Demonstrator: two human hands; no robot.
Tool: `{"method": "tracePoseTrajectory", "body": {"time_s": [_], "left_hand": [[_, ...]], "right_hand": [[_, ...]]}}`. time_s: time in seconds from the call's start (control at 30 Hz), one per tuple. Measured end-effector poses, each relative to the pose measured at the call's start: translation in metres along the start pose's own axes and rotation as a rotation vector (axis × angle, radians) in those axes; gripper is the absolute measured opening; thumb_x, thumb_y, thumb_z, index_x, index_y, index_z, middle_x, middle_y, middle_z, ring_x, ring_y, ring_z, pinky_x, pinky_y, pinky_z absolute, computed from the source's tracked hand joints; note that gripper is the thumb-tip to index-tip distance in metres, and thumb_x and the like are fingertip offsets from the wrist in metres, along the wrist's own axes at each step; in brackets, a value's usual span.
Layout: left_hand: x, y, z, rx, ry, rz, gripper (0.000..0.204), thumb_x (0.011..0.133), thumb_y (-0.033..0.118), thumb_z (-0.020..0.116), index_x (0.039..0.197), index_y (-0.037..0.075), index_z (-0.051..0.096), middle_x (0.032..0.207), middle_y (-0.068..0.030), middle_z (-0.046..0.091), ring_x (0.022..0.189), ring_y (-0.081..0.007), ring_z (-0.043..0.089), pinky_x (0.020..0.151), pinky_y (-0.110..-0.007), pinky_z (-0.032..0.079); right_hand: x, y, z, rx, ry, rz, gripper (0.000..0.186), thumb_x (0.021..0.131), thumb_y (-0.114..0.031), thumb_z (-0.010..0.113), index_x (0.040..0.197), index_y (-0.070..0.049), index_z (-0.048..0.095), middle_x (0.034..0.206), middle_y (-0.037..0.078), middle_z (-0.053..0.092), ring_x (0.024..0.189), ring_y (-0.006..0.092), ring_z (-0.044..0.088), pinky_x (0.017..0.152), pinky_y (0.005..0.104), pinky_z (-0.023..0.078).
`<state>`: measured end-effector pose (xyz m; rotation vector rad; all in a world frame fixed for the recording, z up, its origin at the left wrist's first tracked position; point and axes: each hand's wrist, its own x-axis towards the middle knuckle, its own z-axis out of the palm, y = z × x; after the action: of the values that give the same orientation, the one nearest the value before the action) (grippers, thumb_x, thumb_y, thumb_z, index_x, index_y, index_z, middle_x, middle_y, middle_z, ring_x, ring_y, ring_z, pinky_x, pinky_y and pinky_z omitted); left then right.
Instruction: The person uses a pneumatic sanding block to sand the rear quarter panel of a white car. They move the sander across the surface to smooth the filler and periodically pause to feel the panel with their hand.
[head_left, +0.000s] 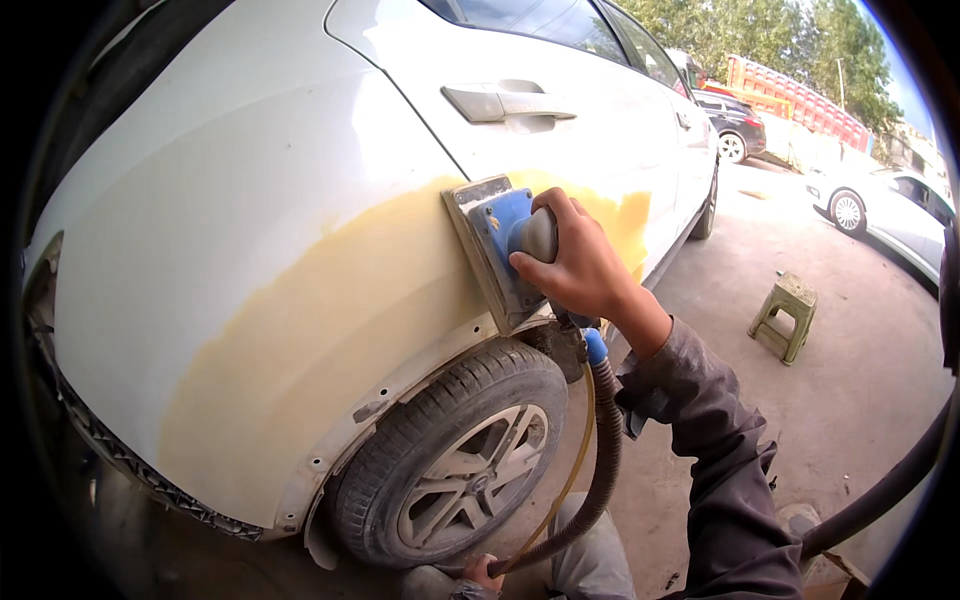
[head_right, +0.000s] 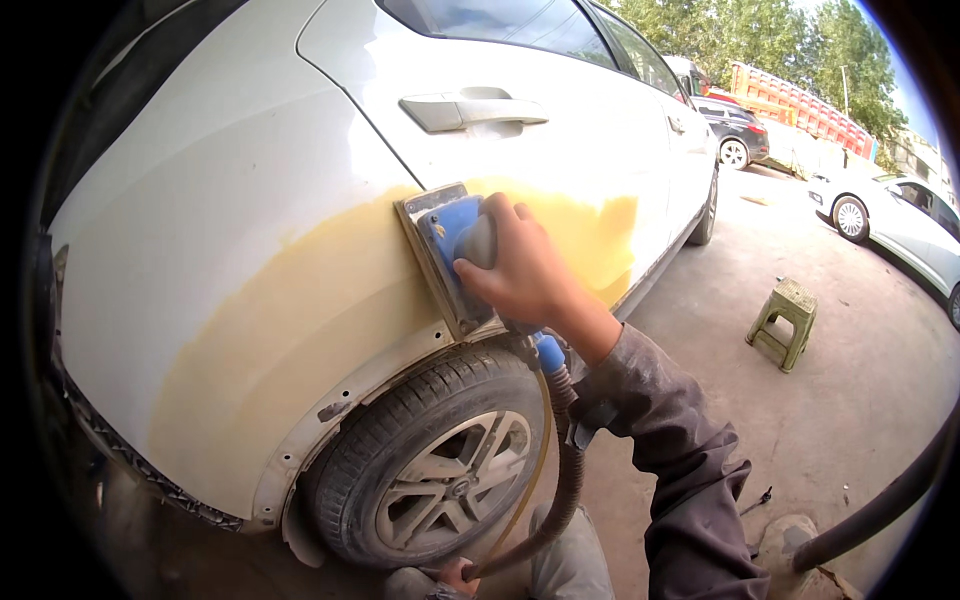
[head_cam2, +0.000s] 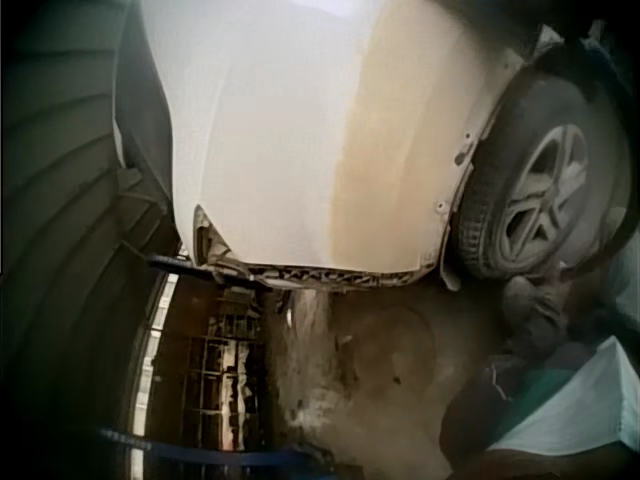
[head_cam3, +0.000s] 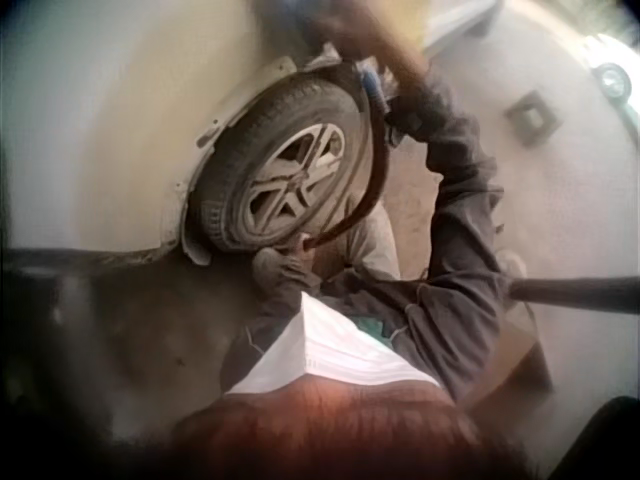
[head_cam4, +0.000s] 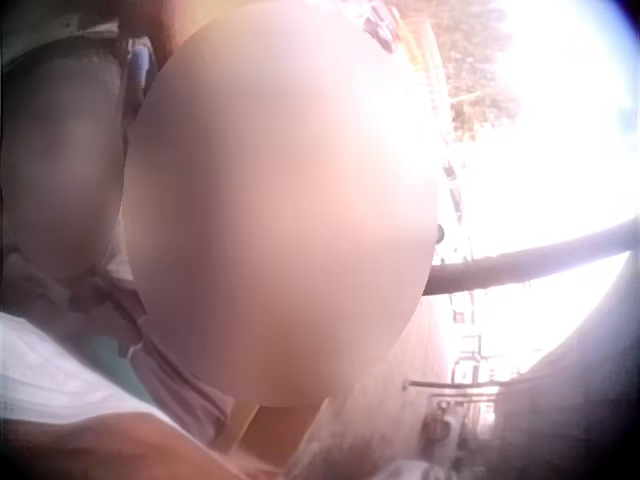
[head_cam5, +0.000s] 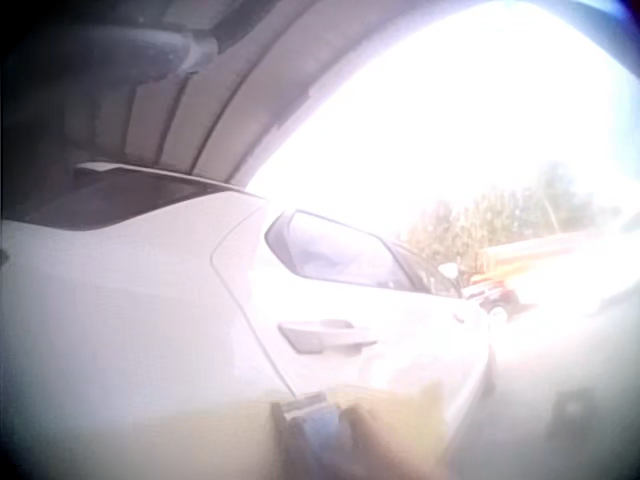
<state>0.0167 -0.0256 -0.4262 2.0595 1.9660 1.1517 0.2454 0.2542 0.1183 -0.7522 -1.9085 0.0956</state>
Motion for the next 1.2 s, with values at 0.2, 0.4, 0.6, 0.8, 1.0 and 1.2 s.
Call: {"method": "tracePoseTrajectory", "body": {"time_s": [0.2,0.4,0.6,0.8,1.0,1.2], "left_hand": [[-0.007,-0.023,0.056,-0.230,0.013,0.058,0.022,0.070,0.024,0.078,0.084,0.013,0.065,0.072,-0.0120,0.064,0.070,-0.0407,0.064,0.067,-0.052,0.052],[-0.011,-0.011,0.062,-0.174,-0.121,0.034,0.018,0.075,0.024,0.074,0.083,0.013,0.063,0.073,-0.0126,0.060,0.068,-0.0376,0.059,0.065,-0.048,0.049],[-0.031,0.001,0.079,0.328,0.248,0.354,0.015,0.088,0.025,0.065,0.081,0.013,0.059,0.068,-0.0140,0.049,0.059,-0.0324,0.048,0.056,-0.045,0.041],[-0.033,-0.001,0.067,-0.088,0.173,0.159,0.014,0.087,0.023,0.064,0.082,0.013,0.056,0.069,-0.0152,0.049,0.060,-0.0313,0.048,0.060,-0.048,0.039],[-0.027,0.001,0.039,-0.285,-0.152,-0.018,0.024,0.070,0.023,0.081,0.084,0.013,0.065,0.079,-0.0121,0.066,0.077,-0.0395,0.065,0.071,-0.050,0.052],[-0.027,-0.001,0.039,-0.299,-0.163,-0.019,0.024,0.070,0.023,0.081,0.084,0.013,0.065,0.079,-0.0121,0.066,0.077,-0.0394,0.065,0.071,-0.050,0.052]], "right_hand": [[0.018,-0.005,-0.009,-0.075,0.018,-0.004,0.058,0.077,-0.023,0.075,0.120,0.007,0.049,0.105,0.028,0.062,0.096,0.0387,0.064,0.088,0.0431,0.050],[0.022,-0.010,-0.012,-0.073,0.018,0.137,0.057,0.079,-0.026,0.075,0.119,0.006,0.051,0.097,0.026,0.065,0.091,0.0355,0.067,0.084,0.0417,0.052],[0.017,-0.023,-0.007,-0.015,-0.001,0.178,0.058,0.078,-0.029,0.075,0.118,0.006,0.053,0.095,0.025,0.066,0.088,0.0321,0.067,0.082,0.0398,0.052],[0.024,-0.021,0.001,-0.012,0.137,0.239,0.062,0.078,-0.032,0.075,0.120,0.008,0.052,0.097,0.027,0.067,0.091,0.0345,0.068,0.085,0.0405,0.052],[0.021,-0.026,0.009,-0.079,0.130,0.141,0.061,0.077,-0.029,0.074,0.119,0.008,0.052,0.097,0.027,0.067,0.091,0.0354,0.067,0.086,0.0415,0.052],[0.027,-0.022,0.003,0.037,0.072,0.214,0.061,0.077,-0.028,0.074,0.120,0.007,0.051,0.093,0.026,0.066,0.089,0.0352,0.068,0.084,0.0414,0.052]]}}
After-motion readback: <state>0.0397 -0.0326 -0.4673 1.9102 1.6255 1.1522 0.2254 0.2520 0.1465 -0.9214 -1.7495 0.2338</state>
